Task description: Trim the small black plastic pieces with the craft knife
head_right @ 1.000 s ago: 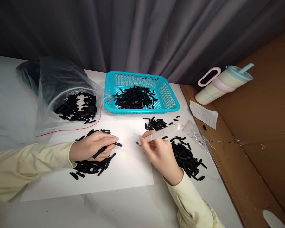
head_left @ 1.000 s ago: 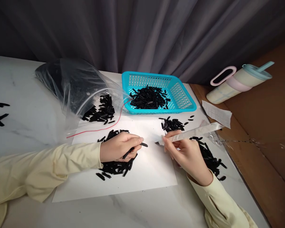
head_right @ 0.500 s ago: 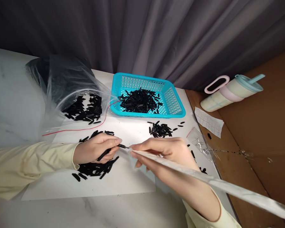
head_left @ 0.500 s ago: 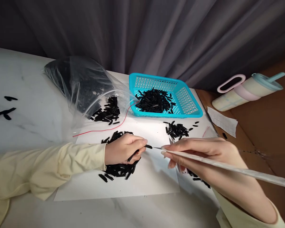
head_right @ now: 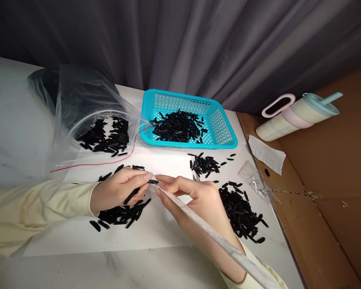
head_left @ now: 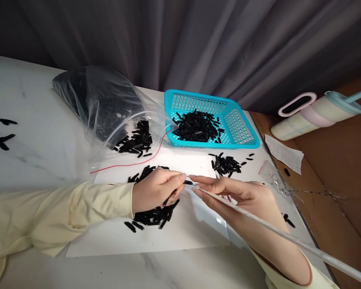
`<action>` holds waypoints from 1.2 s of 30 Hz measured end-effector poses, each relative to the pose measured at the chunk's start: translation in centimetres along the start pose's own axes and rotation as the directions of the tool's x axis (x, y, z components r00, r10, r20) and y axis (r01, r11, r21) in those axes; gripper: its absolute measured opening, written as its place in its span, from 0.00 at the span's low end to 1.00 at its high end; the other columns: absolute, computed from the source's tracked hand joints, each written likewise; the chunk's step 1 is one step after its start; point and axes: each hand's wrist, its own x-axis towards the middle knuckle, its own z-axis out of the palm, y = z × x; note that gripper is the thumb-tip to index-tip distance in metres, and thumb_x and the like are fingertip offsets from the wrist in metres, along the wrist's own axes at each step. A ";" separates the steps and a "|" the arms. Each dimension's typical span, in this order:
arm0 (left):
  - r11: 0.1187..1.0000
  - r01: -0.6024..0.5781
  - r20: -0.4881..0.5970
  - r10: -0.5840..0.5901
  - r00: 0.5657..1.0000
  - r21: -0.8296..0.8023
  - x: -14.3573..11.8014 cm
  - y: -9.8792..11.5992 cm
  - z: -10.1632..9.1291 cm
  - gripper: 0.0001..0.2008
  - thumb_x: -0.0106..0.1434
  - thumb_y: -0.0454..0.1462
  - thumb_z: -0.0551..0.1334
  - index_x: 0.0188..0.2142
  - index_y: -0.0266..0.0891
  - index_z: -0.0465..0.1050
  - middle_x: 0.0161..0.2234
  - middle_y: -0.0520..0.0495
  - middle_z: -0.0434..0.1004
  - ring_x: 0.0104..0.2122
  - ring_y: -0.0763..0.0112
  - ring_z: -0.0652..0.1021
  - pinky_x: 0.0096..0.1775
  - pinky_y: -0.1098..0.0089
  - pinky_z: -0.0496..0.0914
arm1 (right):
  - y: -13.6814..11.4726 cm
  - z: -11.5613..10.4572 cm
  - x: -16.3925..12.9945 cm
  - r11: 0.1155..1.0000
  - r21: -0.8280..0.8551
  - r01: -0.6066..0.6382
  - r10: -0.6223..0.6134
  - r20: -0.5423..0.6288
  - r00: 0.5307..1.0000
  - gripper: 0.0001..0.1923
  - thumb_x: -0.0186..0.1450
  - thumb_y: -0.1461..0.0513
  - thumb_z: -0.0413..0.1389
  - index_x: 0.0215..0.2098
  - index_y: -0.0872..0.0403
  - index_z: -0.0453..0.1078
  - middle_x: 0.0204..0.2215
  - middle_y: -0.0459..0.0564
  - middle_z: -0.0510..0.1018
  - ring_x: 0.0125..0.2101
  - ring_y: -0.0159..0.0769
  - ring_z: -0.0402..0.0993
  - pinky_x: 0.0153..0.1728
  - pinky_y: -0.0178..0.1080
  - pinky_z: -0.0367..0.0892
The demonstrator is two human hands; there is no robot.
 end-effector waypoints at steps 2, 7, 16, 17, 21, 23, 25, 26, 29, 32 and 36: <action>1.000 -0.013 -0.022 0.013 1.000 -0.003 0.0 0.1 0.0 0.20 0.66 0.38 0.47 0.17 0.37 0.54 0.12 0.59 0.53 0.12 0.84 0.58 0.16 0.79 0.54 | 0.0 0.2 0.0 1.000 0.003 -0.009 0.009 -0.008 1.000 0.09 0.58 0.63 0.59 0.19 0.53 0.69 0.35 0.44 0.81 0.28 0.33 0.79 0.19 0.26 0.68; 0.998 -0.029 -0.051 0.032 0.998 0.050 0.0 0.2 0.1 0.20 0.66 0.38 0.47 0.17 0.37 0.54 0.13 0.59 0.54 0.13 0.84 0.59 0.17 0.78 0.56 | 0.1 0.5 0.0 1.000 0.028 -0.011 0.011 -0.012 1.000 0.08 0.58 0.64 0.58 0.22 0.53 0.70 0.35 0.44 0.81 0.32 0.34 0.79 0.29 0.27 0.72; 0.994 -0.029 -0.075 0.038 0.996 0.109 -0.1 0.3 0.2 0.20 0.66 0.38 0.47 0.17 0.37 0.55 0.13 0.59 0.54 0.14 0.83 0.60 0.18 0.78 0.56 | -0.2 0.9 -0.1 0.999 -0.046 0.004 -0.005 -0.032 0.999 0.08 0.60 0.64 0.57 0.22 0.52 0.70 0.36 0.42 0.81 0.34 0.33 0.79 0.30 0.27 0.70; 0.993 -0.032 -0.075 0.041 0.996 0.114 -0.1 0.3 0.2 0.20 0.66 0.39 0.47 0.17 0.37 0.55 0.13 0.59 0.54 0.14 0.83 0.60 0.18 0.78 0.56 | -0.2 1.0 -0.2 0.998 -0.060 0.016 -0.019 -0.040 0.999 0.09 0.60 0.64 0.57 0.21 0.52 0.70 0.35 0.42 0.81 0.33 0.34 0.79 0.27 0.28 0.70; 0.984 -0.048 -0.078 0.062 0.995 0.174 -0.1 0.4 0.1 0.21 0.66 0.39 0.46 0.17 0.38 0.55 0.13 0.58 0.55 0.14 0.82 0.61 0.19 0.77 0.57 | -0.6 1.2 -0.4 0.989 -0.145 -0.003 -0.001 -0.029 1.000 0.09 0.60 0.64 0.56 0.22 0.52 0.70 0.37 0.41 0.80 0.25 0.32 0.78 0.18 0.29 0.67; 0.980 -0.050 -0.080 0.066 0.995 0.194 -0.1 0.3 0.1 0.21 0.66 0.39 0.47 0.17 0.38 0.55 0.13 0.58 0.55 0.15 0.81 0.61 0.20 0.77 0.58 | -0.9 1.2 -0.5 0.985 -0.171 -0.005 0.002 -0.019 1.000 0.09 0.61 0.65 0.55 0.23 0.52 0.70 0.39 0.41 0.79 0.26 0.31 0.78 0.22 0.30 0.70; 0.981 -0.048 -0.082 0.065 0.994 0.190 -0.1 0.3 0.1 0.20 0.66 0.40 0.47 0.17 0.38 0.55 0.13 0.58 0.55 0.15 0.81 0.61 0.19 0.77 0.58 | -1.0 1.1 -0.5 0.984 -0.177 0.015 -0.018 -0.016 1.000 0.09 0.61 0.66 0.54 0.23 0.52 0.70 0.39 0.42 0.79 0.29 0.33 0.78 0.29 0.31 0.72; 0.982 -0.049 -0.082 0.065 0.994 0.184 -0.1 0.3 0.2 0.20 0.66 0.40 0.47 0.17 0.38 0.55 0.13 0.58 0.55 0.14 0.81 0.61 0.19 0.77 0.58 | -1.1 1.1 -0.5 0.983 -0.183 0.024 -0.028 -0.016 0.999 0.10 0.61 0.66 0.54 0.23 0.52 0.69 0.40 0.43 0.79 0.30 0.34 0.78 0.31 0.31 0.73; 0.986 -0.044 -0.084 0.058 0.995 0.161 -0.1 0.2 0.2 0.20 0.65 0.40 0.47 0.17 0.38 0.55 0.14 0.58 0.55 0.14 0.81 0.60 0.19 0.77 0.57 | -1.0 1.1 -0.5 0.970 -0.231 0.074 -0.077 -0.001 0.997 0.09 0.62 0.66 0.53 0.25 0.52 0.69 0.38 0.44 0.80 0.33 0.36 0.79 0.33 0.32 0.74; 0.992 -0.024 -0.093 0.035 0.995 0.123 0.0 0.2 0.2 0.20 0.65 0.40 0.47 0.17 0.38 0.55 0.14 0.58 0.55 0.14 0.81 0.59 0.19 0.77 0.57 | -0.4 1.6 -0.9 0.947 -0.298 0.122 -0.131 -0.010 0.991 0.07 0.63 0.66 0.52 0.29 0.51 0.69 0.39 0.46 0.80 0.36 0.37 0.78 0.35 0.33 0.75; 0.997 0.009 -0.110 -0.001 0.994 0.076 0.1 0.2 0.2 0.19 0.65 0.40 0.48 0.18 0.38 0.55 0.14 0.58 0.55 0.14 0.82 0.59 0.18 0.77 0.56 | 0.9 2.8 -1.4 0.863 -0.371 0.343 -0.385 -0.042 0.922 0.07 0.64 0.69 0.49 0.37 0.54 0.67 0.45 0.52 0.76 0.43 0.39 0.75 0.44 0.36 0.73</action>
